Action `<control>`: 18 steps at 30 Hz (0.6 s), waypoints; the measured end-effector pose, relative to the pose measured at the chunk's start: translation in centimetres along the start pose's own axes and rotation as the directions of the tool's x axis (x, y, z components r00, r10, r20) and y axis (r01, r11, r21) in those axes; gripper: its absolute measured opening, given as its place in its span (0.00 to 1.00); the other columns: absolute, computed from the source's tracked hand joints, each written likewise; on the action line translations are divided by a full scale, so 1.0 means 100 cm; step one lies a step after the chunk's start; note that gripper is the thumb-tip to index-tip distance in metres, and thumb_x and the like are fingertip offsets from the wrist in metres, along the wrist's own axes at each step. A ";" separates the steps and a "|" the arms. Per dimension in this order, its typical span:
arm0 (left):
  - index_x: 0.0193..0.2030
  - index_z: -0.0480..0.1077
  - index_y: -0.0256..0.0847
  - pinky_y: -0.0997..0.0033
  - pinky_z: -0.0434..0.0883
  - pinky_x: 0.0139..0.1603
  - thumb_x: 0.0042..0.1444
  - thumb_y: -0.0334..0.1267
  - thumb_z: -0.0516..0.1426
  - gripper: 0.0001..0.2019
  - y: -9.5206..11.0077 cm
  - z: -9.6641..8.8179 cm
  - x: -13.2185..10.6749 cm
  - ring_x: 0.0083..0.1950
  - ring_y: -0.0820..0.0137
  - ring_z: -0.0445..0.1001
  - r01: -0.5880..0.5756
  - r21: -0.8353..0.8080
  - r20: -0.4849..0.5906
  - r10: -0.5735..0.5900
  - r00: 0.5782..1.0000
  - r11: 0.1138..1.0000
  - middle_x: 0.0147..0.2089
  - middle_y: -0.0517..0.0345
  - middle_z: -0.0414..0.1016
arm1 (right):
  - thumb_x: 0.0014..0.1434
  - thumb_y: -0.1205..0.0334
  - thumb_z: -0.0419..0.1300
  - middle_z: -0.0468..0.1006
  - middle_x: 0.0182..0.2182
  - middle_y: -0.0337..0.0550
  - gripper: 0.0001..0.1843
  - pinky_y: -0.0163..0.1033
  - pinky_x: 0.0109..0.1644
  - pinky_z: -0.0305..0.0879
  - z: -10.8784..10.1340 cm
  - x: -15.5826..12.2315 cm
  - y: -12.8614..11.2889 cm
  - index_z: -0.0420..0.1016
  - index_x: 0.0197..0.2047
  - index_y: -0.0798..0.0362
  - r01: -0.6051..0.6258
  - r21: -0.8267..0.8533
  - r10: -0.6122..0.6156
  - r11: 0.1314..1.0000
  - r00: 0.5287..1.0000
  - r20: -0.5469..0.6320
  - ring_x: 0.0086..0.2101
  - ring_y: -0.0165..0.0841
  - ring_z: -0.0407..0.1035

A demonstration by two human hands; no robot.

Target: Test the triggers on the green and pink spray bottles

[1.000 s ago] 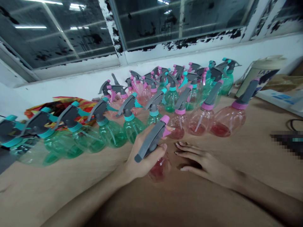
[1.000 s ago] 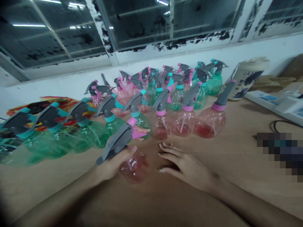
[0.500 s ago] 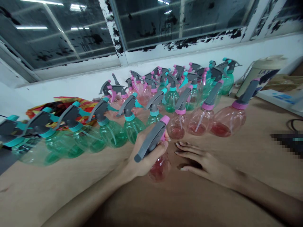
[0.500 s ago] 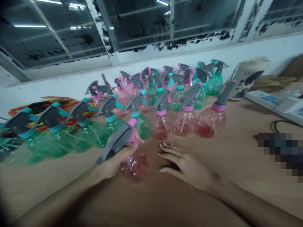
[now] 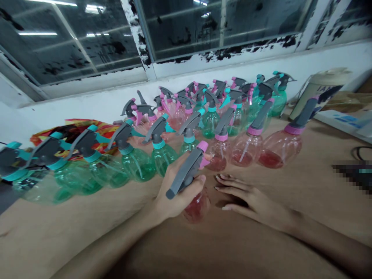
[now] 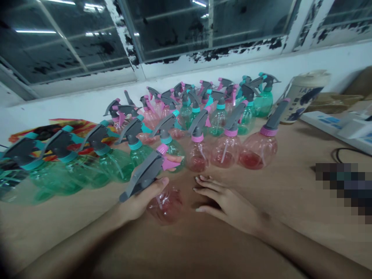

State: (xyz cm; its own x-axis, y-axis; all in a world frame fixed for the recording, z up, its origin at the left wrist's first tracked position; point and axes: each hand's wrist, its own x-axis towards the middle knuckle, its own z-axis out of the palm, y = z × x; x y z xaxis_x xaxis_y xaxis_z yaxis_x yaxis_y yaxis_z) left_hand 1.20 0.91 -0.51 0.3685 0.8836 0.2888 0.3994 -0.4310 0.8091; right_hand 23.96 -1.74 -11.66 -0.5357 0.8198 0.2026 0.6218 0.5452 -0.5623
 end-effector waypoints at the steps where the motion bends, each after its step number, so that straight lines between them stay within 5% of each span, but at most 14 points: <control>1: 0.33 0.68 0.45 0.67 0.69 0.32 0.46 0.37 0.55 0.05 0.000 0.000 0.000 0.28 0.69 0.65 -0.032 0.022 -0.001 0.032 0.999 0.999 0.27 0.62 0.65 | 0.61 0.48 0.55 0.60 0.64 0.38 0.25 0.53 0.64 0.53 0.000 0.000 0.000 0.64 0.60 0.41 0.001 -0.002 -0.001 1.000 1.000 0.002 0.62 0.40 0.52; 9: 0.42 0.70 0.46 0.66 0.70 0.33 0.49 0.35 0.53 0.12 0.001 -0.001 0.000 0.29 0.68 0.66 -0.105 0.077 0.018 0.104 0.994 0.992 0.33 0.59 0.71 | 0.61 0.47 0.54 0.59 0.64 0.38 0.25 0.51 0.65 0.53 0.000 0.000 0.000 0.64 0.60 0.43 -0.004 -0.035 0.004 0.999 1.000 0.013 0.63 0.38 0.51; 18: 0.29 0.66 0.44 0.68 0.67 0.30 0.46 0.37 0.55 0.03 0.001 -0.001 0.001 0.27 0.69 0.64 -0.031 0.019 -0.006 0.031 1.000 0.999 0.28 0.61 0.67 | 0.61 0.47 0.54 0.59 0.64 0.38 0.25 0.51 0.65 0.53 -0.002 0.000 -0.003 0.65 0.60 0.43 -0.021 -0.017 0.021 1.000 1.000 0.014 0.63 0.39 0.52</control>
State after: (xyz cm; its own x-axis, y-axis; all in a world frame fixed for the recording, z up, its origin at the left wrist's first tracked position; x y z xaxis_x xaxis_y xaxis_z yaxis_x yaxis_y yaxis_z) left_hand 1.19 0.94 -0.35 0.3755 0.8711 0.3165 0.4042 -0.4613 0.7898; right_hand 23.84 -1.86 -11.31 -0.5301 0.8287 0.1794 0.6428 0.5308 -0.5524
